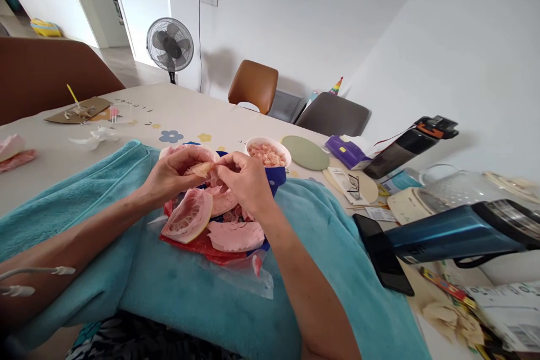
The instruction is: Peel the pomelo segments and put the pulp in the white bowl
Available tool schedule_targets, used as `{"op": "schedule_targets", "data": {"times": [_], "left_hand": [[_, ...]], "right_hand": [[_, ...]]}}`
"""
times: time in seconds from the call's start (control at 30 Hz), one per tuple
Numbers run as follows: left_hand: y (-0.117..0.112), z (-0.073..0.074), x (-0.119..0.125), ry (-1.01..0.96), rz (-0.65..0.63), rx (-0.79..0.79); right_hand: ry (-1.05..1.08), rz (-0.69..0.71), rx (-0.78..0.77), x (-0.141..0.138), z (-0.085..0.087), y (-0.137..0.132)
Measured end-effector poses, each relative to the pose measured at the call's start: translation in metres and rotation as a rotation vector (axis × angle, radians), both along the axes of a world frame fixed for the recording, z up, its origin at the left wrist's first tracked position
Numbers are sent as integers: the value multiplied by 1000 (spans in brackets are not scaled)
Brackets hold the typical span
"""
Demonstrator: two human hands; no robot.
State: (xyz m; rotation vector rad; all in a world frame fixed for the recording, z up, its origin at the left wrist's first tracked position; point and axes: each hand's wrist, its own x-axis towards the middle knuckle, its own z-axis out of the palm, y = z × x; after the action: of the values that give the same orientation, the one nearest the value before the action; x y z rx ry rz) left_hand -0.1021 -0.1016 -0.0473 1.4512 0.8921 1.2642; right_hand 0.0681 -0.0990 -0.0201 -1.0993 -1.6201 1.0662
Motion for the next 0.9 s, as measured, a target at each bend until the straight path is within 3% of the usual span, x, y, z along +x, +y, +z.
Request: {"op": "schedule_targets", "data": {"times": [0.27,0.53,0.77,0.9], "left_hand": [[2,1,-3,-129,-113,-260],[4,-3,-7,-117,-94,-240],[4,-2,-7,-95,-104,-216],[2,2,-4,-41,-93,-223]], "right_hand": [[284,65,-292,0,4,3],[280,-5,-215,3,4,3],[437,147,-486,2,0,5],[445,187,-505,0,-4,4]]}}
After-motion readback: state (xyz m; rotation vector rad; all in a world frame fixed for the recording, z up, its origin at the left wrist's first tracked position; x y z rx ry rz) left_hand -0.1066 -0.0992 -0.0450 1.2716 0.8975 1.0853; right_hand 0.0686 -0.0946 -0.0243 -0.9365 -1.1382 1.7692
